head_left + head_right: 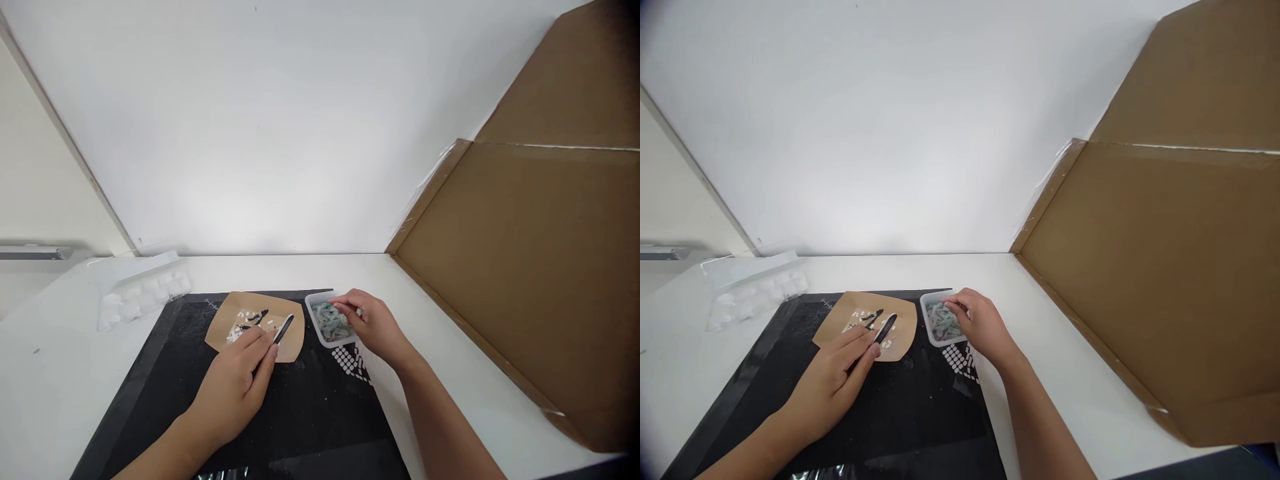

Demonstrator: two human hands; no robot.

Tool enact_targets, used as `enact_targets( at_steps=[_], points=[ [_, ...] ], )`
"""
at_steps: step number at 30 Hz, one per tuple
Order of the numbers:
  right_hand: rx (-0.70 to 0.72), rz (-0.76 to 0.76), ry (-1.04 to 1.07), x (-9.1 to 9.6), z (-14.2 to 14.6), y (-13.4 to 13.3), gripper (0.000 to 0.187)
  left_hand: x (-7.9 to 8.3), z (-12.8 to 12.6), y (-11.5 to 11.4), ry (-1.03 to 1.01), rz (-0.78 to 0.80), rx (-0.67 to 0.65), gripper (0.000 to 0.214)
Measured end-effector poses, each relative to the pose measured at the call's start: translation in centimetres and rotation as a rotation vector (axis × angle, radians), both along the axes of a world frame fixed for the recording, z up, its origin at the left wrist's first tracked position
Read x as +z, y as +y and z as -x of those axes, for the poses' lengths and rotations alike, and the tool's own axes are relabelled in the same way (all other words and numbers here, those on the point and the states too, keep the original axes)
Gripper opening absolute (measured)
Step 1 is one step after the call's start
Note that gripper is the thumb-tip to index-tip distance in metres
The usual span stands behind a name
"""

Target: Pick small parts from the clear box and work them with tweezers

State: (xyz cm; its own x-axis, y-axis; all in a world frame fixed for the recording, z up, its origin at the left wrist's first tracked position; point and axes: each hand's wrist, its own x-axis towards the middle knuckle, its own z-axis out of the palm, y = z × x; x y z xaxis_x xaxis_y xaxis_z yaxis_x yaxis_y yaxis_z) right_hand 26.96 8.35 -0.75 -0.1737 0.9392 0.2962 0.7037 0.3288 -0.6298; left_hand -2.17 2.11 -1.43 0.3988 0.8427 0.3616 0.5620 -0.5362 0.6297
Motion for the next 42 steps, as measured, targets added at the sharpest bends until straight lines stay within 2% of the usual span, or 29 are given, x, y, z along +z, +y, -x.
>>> enact_targets(
  at_steps=[5,13,19,26,32,36,42],
  points=[
    [0.008,0.029,0.073,-0.1,-0.2,-0.2,0.027,-0.1,0.0,0.3,0.015,0.002,-0.008,0.028],
    [0.021,0.012,0.012,-0.2,-0.7,-0.1,0.025,-0.4,0.0,0.4,0.014,-0.009,-0.004,0.029],
    [0.036,0.078,0.012,0.1,-0.4,-0.2,0.025,-0.5,0.0,0.5,0.006,-0.011,0.004,0.028],
    [-0.004,-0.035,-0.004,-0.5,-0.6,0.1,0.027,-0.5,0.1,0.4,0.015,-0.008,0.006,0.028],
    [0.007,0.056,0.059,-0.1,-0.5,0.0,0.023,-0.4,0.0,0.5,0.001,-0.005,-0.004,0.027],
    [0.038,-0.029,0.156,-0.1,0.7,-0.5,0.019,-0.1,-0.1,0.3,-0.030,0.040,-0.004,0.036],
    [0.218,-0.188,0.199,-1.0,5.2,-2.7,0.011,0.5,-0.4,0.3,-0.081,0.180,0.010,0.043]
  ],
)
